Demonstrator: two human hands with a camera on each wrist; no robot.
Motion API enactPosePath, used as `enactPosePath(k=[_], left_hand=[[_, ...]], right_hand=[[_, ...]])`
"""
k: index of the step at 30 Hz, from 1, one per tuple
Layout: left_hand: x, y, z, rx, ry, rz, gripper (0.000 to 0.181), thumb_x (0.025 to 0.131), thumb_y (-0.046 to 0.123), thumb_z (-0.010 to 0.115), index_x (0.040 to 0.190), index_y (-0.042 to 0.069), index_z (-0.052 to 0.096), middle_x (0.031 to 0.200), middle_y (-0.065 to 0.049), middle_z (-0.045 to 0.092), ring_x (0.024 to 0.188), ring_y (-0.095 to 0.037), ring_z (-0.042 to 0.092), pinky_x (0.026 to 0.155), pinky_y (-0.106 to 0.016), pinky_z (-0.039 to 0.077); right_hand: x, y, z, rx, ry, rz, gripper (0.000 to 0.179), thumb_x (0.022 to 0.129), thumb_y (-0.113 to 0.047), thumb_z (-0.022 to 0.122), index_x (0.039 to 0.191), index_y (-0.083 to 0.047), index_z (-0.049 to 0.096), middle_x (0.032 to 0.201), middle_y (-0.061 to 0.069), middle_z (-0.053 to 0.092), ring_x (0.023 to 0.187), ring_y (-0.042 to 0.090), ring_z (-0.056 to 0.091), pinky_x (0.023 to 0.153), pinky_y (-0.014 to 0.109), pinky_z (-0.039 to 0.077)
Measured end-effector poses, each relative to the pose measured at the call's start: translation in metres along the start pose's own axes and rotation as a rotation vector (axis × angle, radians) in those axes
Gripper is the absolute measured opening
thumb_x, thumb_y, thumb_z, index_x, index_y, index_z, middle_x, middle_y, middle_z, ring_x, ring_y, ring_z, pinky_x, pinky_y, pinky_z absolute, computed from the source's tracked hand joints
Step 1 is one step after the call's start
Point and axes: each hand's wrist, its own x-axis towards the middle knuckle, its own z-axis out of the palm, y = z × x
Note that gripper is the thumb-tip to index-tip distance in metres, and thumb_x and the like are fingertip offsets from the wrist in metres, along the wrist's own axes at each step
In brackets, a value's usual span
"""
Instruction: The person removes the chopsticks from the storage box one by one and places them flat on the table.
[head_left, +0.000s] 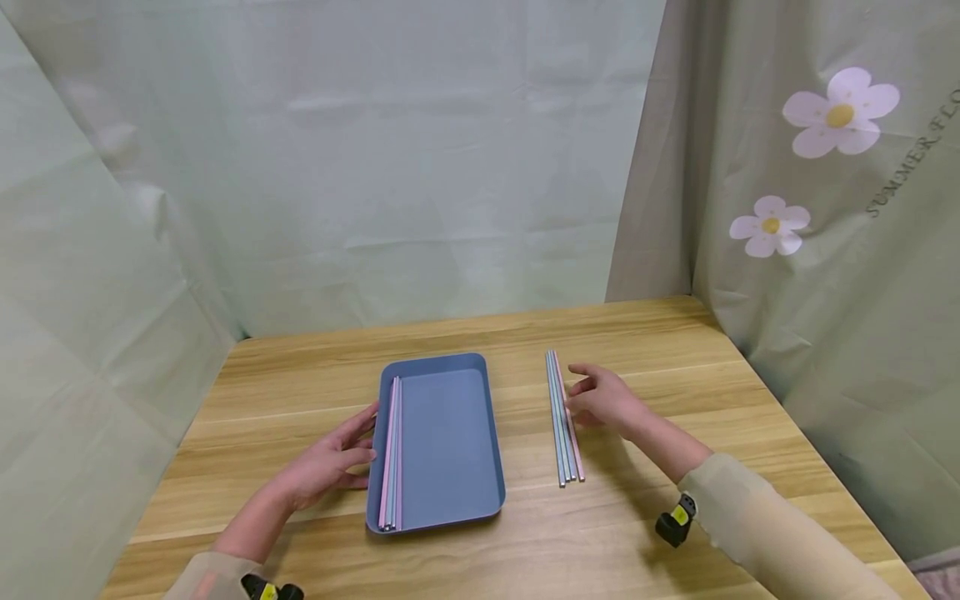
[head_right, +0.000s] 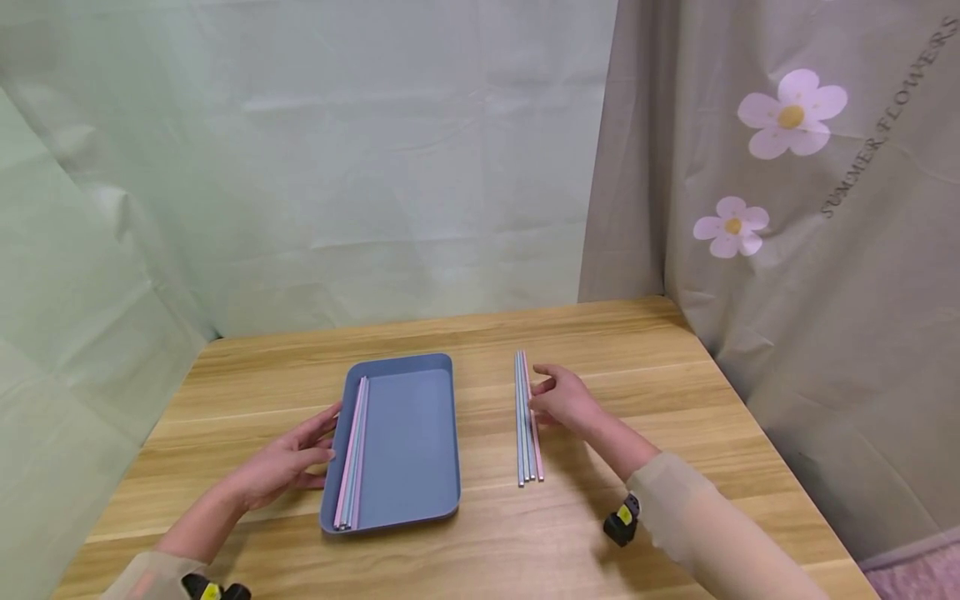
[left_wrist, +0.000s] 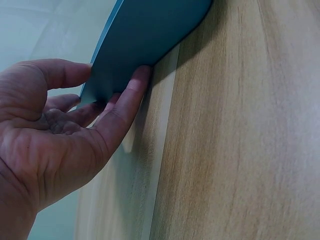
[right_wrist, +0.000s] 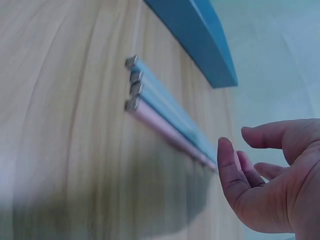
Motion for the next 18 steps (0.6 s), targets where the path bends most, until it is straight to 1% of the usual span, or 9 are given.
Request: enactPosePath(k=[4, 7, 10, 16, 18], left_hand=[[0.0, 0.001, 0.0, -0.003, -0.001, -0.001, 0.081, 0.104, 0.005, 0.054, 0.166, 0.02, 0.004, 0.17, -0.02, -0.001, 0.147, -0.048, 0.023, 0.094, -0.054, 0.054], [-0.001, 0.001, 0.0, 0.001, 0.001, -0.005, 0.082, 0.104, 0.006, 0.054, 0.166, 0.021, 0.004, 0.17, -0.019, -0.001, 0.147, -0.049, 0.023, 0.095, -0.055, 0.054], [-0.001, 0.001, 0.0, 0.0, 0.003, -0.006, 0.082, 0.104, 0.006, 0.054, 0.166, 0.021, 0.004, 0.17, -0.019, -0.001, 0.148, -0.049, 0.022, 0.095, -0.055, 0.054], [-0.001, 0.002, 0.0, -0.002, 0.003, -0.007, 0.082, 0.104, 0.006, 0.055, 0.166, 0.021, 0.004, 0.17, -0.019, -0.001, 0.148, -0.049, 0.021, 0.095, -0.055, 0.053], [-0.002, 0.002, 0.0, -0.002, 0.005, -0.009, 0.082, 0.104, 0.006, 0.055, 0.166, 0.022, 0.005, 0.17, -0.019, -0.001, 0.148, -0.049, 0.021, 0.096, -0.055, 0.053]], right_hand=[[-0.001, -0.011, 0.007, -0.004, 0.001, -0.008, 0.072, 0.091, 0.004, 0.068, 0.156, -0.001, 0.037, 0.122, 0.025, 0.056, 0.09, 0.03, 0.066, 0.081, 0.048, 0.06], [0.0, -0.017, 0.015, -0.012, -0.012, -0.044, 0.07, 0.092, 0.005, 0.067, 0.155, 0.002, 0.037, 0.124, 0.029, 0.055, 0.092, 0.031, 0.065, 0.079, 0.045, 0.061], [0.001, -0.024, 0.023, -0.017, -0.02, -0.077, 0.068, 0.092, 0.004, 0.067, 0.154, 0.002, 0.039, 0.126, 0.031, 0.055, 0.095, 0.03, 0.065, 0.079, 0.044, 0.06], [0.001, -0.036, 0.038, -0.033, -0.042, -0.091, 0.067, 0.091, -0.001, 0.07, 0.153, -0.004, 0.043, 0.127, 0.026, 0.058, 0.1, 0.028, 0.065, 0.087, 0.049, 0.058], [0.002, -0.04, 0.044, -0.021, -0.057, -0.097, 0.067, 0.091, -0.001, 0.07, 0.153, -0.004, 0.044, 0.127, 0.024, 0.059, 0.101, 0.027, 0.065, 0.09, 0.05, 0.056]])
